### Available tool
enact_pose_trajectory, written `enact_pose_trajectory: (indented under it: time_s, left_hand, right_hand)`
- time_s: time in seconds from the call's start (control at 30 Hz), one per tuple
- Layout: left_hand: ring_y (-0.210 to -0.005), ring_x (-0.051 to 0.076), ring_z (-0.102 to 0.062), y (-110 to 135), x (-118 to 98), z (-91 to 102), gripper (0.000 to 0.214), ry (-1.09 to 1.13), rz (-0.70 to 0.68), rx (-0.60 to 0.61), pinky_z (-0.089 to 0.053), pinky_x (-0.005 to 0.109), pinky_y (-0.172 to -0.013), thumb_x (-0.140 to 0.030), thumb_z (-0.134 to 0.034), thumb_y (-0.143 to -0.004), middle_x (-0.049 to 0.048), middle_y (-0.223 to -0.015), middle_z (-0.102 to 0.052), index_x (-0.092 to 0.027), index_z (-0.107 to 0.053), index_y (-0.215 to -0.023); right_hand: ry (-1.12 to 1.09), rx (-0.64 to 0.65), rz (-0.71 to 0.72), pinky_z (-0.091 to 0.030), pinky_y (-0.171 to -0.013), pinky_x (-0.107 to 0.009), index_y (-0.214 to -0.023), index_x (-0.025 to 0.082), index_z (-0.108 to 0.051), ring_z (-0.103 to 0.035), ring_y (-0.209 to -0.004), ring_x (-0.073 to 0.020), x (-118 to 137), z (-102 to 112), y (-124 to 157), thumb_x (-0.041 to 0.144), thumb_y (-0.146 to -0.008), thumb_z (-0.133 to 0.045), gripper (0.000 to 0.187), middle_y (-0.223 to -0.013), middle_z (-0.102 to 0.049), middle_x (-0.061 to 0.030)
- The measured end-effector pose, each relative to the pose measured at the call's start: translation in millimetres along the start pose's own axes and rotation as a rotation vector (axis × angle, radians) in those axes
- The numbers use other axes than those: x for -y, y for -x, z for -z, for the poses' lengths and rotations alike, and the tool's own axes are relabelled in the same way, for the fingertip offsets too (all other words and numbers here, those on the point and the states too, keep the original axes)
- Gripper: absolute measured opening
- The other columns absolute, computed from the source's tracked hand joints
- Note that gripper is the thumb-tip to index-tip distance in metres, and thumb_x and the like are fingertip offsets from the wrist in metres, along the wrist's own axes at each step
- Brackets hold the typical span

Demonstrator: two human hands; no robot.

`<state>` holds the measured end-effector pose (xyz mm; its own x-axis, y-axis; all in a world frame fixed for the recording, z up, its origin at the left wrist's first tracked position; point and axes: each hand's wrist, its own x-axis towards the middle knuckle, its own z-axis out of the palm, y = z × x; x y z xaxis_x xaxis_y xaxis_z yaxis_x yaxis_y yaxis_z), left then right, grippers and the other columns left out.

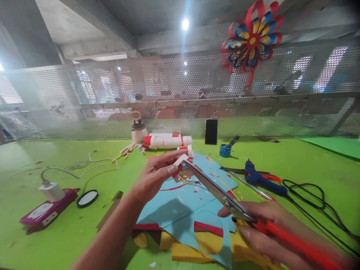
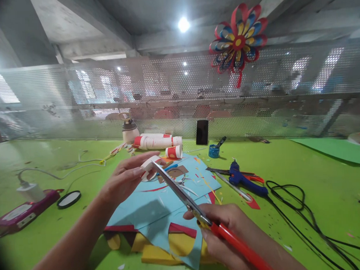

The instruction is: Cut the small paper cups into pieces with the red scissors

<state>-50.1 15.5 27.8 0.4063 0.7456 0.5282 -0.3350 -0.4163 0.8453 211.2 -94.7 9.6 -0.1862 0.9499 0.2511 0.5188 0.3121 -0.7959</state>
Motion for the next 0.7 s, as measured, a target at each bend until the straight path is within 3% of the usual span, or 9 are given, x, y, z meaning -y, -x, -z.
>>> enact_pose_trajectory:
  time_s: [0.17, 0.3, 0.47, 0.7]
  left_hand:
    - [-0.073, 0.015, -0.057, -1.2, -1.7, 0.9, 0.035, -0.030, 0.019, -0.009, -0.044, 0.029, -0.067, -0.029, -0.068, -0.082, 0.0080, -0.098, -0.073, -0.022, -0.072, -0.116]
    - [-0.075, 0.016, -0.057, -1.6, -1.4, 0.8, 0.034, 0.006, 0.060, -0.023, -0.044, 0.029, -0.067, -0.027, -0.069, -0.081, 0.0096, -0.100, -0.074, -0.019, -0.073, -0.114]
    - [-0.083, 0.019, -0.062, -1.3, 0.4, 2.0, 0.038, 0.107, 0.145, -0.094, -0.045, 0.028, -0.071, -0.027, -0.074, -0.076, 0.0128, -0.103, -0.074, -0.016, -0.074, -0.112]
    - [-0.083, 0.020, -0.065, -2.6, 0.2, 3.3, 0.036, 0.221, 0.083, -0.096, -0.047, 0.030, -0.071, -0.028, -0.071, -0.079, 0.0134, -0.103, -0.073, -0.016, -0.073, -0.113]
  right_hand:
    - [0.052, 0.125, 0.097, -0.053, -0.058, -0.028, -0.101, 0.023, -0.077, -0.066, -0.065, -0.0206, 13.6, 4.9, -15.2, 0.035, -0.084, -0.057, 0.029, -0.077, -0.074, -0.0041]
    - [0.161, 0.179, 0.120, -0.041, -0.046, -0.023, -0.093, 0.017, -0.075, -0.051, -0.051, -0.0132, 9.2, 3.3, -20.4, 0.026, -0.083, -0.054, 0.025, -0.061, -0.061, 0.0001]
    - [0.279, 0.210, 0.139, -0.046, -0.053, -0.023, -0.079, 0.018, -0.069, -0.057, -0.060, -0.0155, 7.9, 2.0, -23.0, 0.020, -0.081, -0.053, 0.016, -0.067, -0.063, -0.0017]
    - [0.028, 0.001, 0.066, -0.055, -0.046, -0.028, -0.098, 0.030, -0.078, -0.064, -0.052, -0.0211, 11.5, 4.0, -7.3, 0.038, -0.080, -0.058, 0.028, -0.061, -0.069, -0.0028]
